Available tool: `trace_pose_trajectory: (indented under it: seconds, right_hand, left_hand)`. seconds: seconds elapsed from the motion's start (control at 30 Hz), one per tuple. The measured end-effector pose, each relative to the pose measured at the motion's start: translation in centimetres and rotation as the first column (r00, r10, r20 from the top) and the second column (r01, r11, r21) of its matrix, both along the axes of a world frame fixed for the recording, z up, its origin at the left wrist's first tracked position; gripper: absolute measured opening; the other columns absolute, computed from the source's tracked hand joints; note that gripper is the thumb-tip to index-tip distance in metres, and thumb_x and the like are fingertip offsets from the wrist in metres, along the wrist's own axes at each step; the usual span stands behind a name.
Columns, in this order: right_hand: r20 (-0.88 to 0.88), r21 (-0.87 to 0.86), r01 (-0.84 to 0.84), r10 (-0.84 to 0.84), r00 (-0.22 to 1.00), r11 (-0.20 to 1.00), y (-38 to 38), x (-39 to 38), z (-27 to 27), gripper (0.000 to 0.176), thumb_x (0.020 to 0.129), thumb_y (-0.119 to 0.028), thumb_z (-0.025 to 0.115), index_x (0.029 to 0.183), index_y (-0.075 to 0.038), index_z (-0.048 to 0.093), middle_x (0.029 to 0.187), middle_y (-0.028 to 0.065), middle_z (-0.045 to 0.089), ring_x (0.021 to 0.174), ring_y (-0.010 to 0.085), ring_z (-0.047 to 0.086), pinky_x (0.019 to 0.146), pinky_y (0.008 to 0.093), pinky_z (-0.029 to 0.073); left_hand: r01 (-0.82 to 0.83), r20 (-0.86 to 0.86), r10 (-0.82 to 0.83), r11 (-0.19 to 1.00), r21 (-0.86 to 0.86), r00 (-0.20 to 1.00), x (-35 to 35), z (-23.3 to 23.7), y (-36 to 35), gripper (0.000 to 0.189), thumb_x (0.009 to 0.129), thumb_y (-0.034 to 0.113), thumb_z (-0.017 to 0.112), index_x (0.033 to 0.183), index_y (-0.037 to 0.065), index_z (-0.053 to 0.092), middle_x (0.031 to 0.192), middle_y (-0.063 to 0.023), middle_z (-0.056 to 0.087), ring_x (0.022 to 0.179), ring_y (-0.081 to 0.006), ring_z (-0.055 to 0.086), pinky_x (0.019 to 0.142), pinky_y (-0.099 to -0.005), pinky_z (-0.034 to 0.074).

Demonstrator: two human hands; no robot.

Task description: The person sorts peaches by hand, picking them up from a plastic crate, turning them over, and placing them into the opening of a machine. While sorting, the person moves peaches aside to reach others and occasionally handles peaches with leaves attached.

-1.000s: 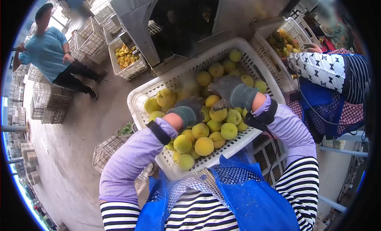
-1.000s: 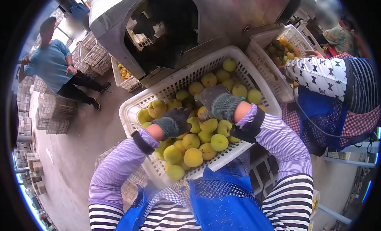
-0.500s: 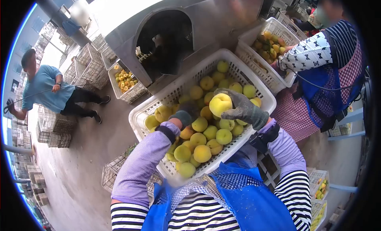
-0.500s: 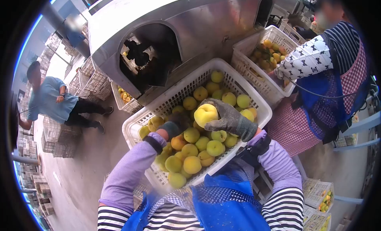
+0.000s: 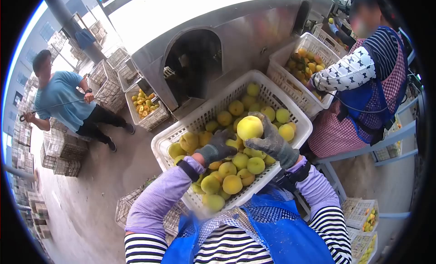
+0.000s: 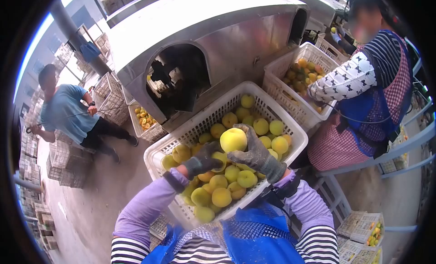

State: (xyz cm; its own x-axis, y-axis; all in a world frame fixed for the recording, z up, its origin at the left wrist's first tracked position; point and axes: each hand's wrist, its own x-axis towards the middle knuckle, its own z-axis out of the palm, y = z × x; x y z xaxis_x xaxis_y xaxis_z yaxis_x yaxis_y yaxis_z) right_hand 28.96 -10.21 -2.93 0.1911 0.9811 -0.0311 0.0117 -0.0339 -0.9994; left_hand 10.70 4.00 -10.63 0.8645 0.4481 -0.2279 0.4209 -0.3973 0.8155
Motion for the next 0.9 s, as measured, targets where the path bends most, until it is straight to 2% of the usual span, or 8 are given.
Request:
trace_pose_trajectory:
  seconds: [0.1, 0.23, 0.37, 0.47, 0.63, 0.73, 0.83, 0.9]
  right_hand:
    - [0.182, 0.128, 0.002, -0.025, 0.983, 0.992, 0.5, -0.8, 0.1, 0.084, 0.074, -0.014, 0.085, 0.142, -0.002, 0.036, 0.129, 0.0139, 0.050, 0.116, 0.0217, 0.055, 0.100, 0.0336, 0.049]
    - [0.269, 0.210, -0.046, -0.013, 0.963, 0.977, 2.1, -3.9, 1.0, 0.090, 0.069, -0.019, 0.090, 0.141, 0.000, 0.041, 0.131, 0.0178, 0.052, 0.119, 0.0259, 0.056, 0.102, 0.0350, 0.048]
    - [0.656, 0.310, 0.004, -0.217, 0.723, 0.951, 3.4, -4.1, 3.6, 0.078, 0.065, -0.031, 0.091, 0.128, 0.000, 0.057, 0.115, 0.0158, 0.060, 0.100, 0.0290, 0.065, 0.084, 0.0380, 0.056]
    - [0.711, 0.481, 0.016, -0.401, 0.578, 0.876, 6.5, -3.3, 5.0, 0.071, 0.063, -0.039, 0.091, 0.118, -0.003, 0.064, 0.103, 0.0131, 0.064, 0.087, 0.0289, 0.067, 0.073, 0.0395, 0.057]
    - [0.827, 0.379, 0.090, -0.381, 0.412, 0.921, 17.0, -2.3, 3.4, 0.067, 0.068, -0.054, 0.083, 0.113, -0.008, 0.067, 0.099, 0.0171, 0.067, 0.087, 0.0334, 0.068, 0.074, 0.0446, 0.056]
    - [0.885, 0.252, 0.100, -0.271, 0.379, 0.963, 22.8, -3.4, 4.4, 0.072, 0.069, -0.059, 0.080, 0.117, -0.007, 0.064, 0.103, 0.0193, 0.068, 0.090, 0.0354, 0.068, 0.077, 0.0470, 0.055]
    - [0.847, 0.292, 0.139, -0.324, 0.421, 0.946, 22.7, -4.3, 6.2, 0.080, 0.070, -0.062, 0.079, 0.124, -0.006, 0.059, 0.109, 0.0209, 0.067, 0.092, 0.0379, 0.068, 0.081, 0.0485, 0.054]
    - [0.786, 0.314, 0.131, -0.335, 0.519, 0.940, 19.8, -4.4, 7.6, 0.085, 0.068, -0.056, 0.083, 0.130, -0.005, 0.054, 0.116, 0.0205, 0.063, 0.096, 0.0370, 0.066, 0.082, 0.0456, 0.055]
  left_hand:
    - [-0.063, 0.269, 0.293, 0.774, -0.630, 0.917, -4.2, 6.4, 0.8, 0.050, 0.088, 0.026, 0.070, 0.128, -0.001, 0.056, 0.123, -0.0158, 0.060, 0.117, -0.0240, 0.057, 0.099, -0.0322, 0.047]
    - [-0.204, 0.331, 0.467, 0.779, -0.593, 0.820, -4.4, 11.8, -3.2, 0.050, 0.096, 0.021, 0.064, 0.138, -0.002, 0.051, 0.136, -0.0148, 0.056, 0.123, -0.0204, 0.053, 0.105, -0.0328, 0.043]
    - [-0.352, 0.351, 0.568, 0.781, -0.516, 0.745, -4.7, 11.3, -3.1, 0.049, 0.096, 0.019, 0.063, 0.139, -0.002, 0.051, 0.133, -0.0154, 0.058, 0.120, -0.0199, 0.056, 0.104, -0.0330, 0.044]
    - [-0.351, 0.491, 0.625, 0.765, -0.540, 0.607, -5.7, 10.5, -2.8, 0.045, 0.095, 0.016, 0.063, 0.136, -0.002, 0.053, 0.127, -0.0153, 0.062, 0.114, -0.0202, 0.059, 0.101, -0.0334, 0.047]
    - [-0.504, 0.531, 0.539, 0.834, -0.225, 0.654, -8.3, 9.8, -1.5, 0.034, 0.093, 0.004, 0.063, 0.125, -0.004, 0.056, 0.121, -0.0168, 0.063, 0.108, -0.0258, 0.064, 0.094, -0.0385, 0.055]
    - [-0.483, 0.477, 0.666, 0.745, -0.459, 0.574, -8.1, 10.7, -1.2, 0.037, 0.092, 0.004, 0.063, 0.127, -0.004, 0.054, 0.122, -0.0165, 0.063, 0.113, -0.0261, 0.062, 0.097, -0.0390, 0.054]
    - [-0.216, 0.345, 0.806, 0.490, -0.845, 0.480, -9.0, 10.6, -1.1, 0.041, 0.096, 0.011, 0.059, 0.133, -0.004, 0.048, 0.132, -0.0200, 0.056, 0.121, -0.0291, 0.057, 0.104, -0.0433, 0.050]
    - [0.195, 0.106, 0.917, 0.032, -0.980, 0.384, -9.3, 10.7, -1.0, 0.041, 0.098, 0.013, 0.058, 0.133, -0.004, 0.047, 0.133, -0.0204, 0.054, 0.123, -0.0287, 0.056, 0.104, -0.0431, 0.049]
